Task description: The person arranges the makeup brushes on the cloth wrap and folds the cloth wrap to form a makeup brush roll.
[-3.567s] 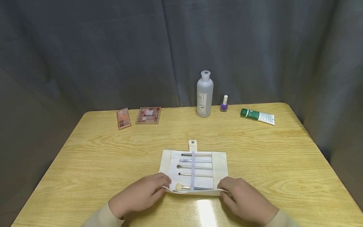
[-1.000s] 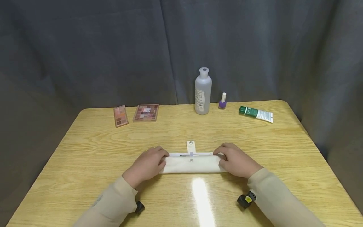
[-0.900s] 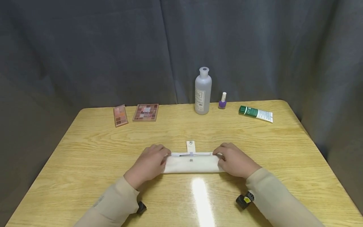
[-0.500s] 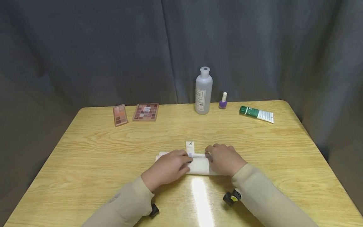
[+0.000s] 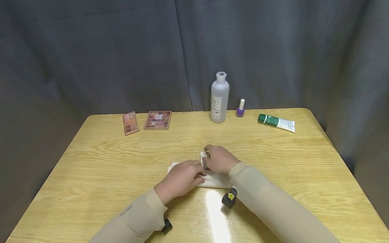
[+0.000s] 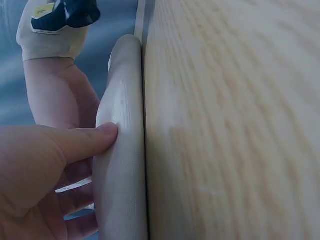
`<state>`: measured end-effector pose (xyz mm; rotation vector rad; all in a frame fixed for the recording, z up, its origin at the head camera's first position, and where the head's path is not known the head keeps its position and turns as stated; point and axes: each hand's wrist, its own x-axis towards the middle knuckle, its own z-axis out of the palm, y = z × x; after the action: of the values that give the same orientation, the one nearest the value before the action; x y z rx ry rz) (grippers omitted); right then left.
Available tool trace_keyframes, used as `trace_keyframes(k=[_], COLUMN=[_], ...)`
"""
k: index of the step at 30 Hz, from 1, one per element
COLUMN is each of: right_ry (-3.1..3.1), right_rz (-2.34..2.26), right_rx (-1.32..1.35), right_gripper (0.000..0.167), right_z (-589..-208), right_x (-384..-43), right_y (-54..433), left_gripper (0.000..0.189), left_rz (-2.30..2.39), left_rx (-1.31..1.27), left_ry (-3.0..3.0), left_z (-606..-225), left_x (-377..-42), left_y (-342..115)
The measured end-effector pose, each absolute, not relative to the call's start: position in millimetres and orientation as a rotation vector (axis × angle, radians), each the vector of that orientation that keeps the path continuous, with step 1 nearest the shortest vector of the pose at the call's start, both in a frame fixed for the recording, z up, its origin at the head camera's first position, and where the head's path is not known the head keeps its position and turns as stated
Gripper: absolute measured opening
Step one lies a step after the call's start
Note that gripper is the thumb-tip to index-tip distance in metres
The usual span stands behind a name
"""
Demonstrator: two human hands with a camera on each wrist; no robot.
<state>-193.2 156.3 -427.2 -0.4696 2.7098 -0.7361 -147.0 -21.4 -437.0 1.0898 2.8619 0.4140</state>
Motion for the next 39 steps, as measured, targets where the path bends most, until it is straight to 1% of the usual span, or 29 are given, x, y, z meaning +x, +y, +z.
trace_keyframes(k=[3,7,8,12,14,19,29,34,39], right_ry=[2.734,2.695,2.681,2.685,2.697,2.686,2.679,2.703,2.754], right_rz=[-0.819,-0.977,-1.003,-1.022,-1.027,-1.085,-1.128,-1.128,-1.114], right_rx=[-0.457,-0.529,-0.563,-0.691,-0.726,-0.728,-0.746,-0.784,-0.845], right_gripper=[0.027,0.005,0.005,0.013,0.012,0.007,0.009,0.007,0.005], right_z=[-428,-428,-428,-430,-432,-434,-436,-436,-437], right_x=[-192,-183,-180,-168,-163,-154,-146,-143,-141], right_y=[157,158,159,161,162,164,168,168,168], left_gripper=[0.013,0.014,0.014,0.013,0.011,0.011,0.016,0.014,0.019], left_rz=[0.435,0.46,0.468,0.492,0.494,0.449,0.261,0.27,0.283], left_rx=[1.071,1.055,1.05,1.037,1.034,1.0,1.017,1.011,1.011], left_ry=[2.853,2.883,2.896,2.948,2.968,3.035,3.091,3.097,3.117], left_z=[-436,-437,-437,-436,-436,-434,-424,-423,-425], left_x=[-147,-146,-146,-143,-142,-141,-136,-137,-136], left_y=[-22,-23,-24,-24,-24,-24,-16,-16,-17])
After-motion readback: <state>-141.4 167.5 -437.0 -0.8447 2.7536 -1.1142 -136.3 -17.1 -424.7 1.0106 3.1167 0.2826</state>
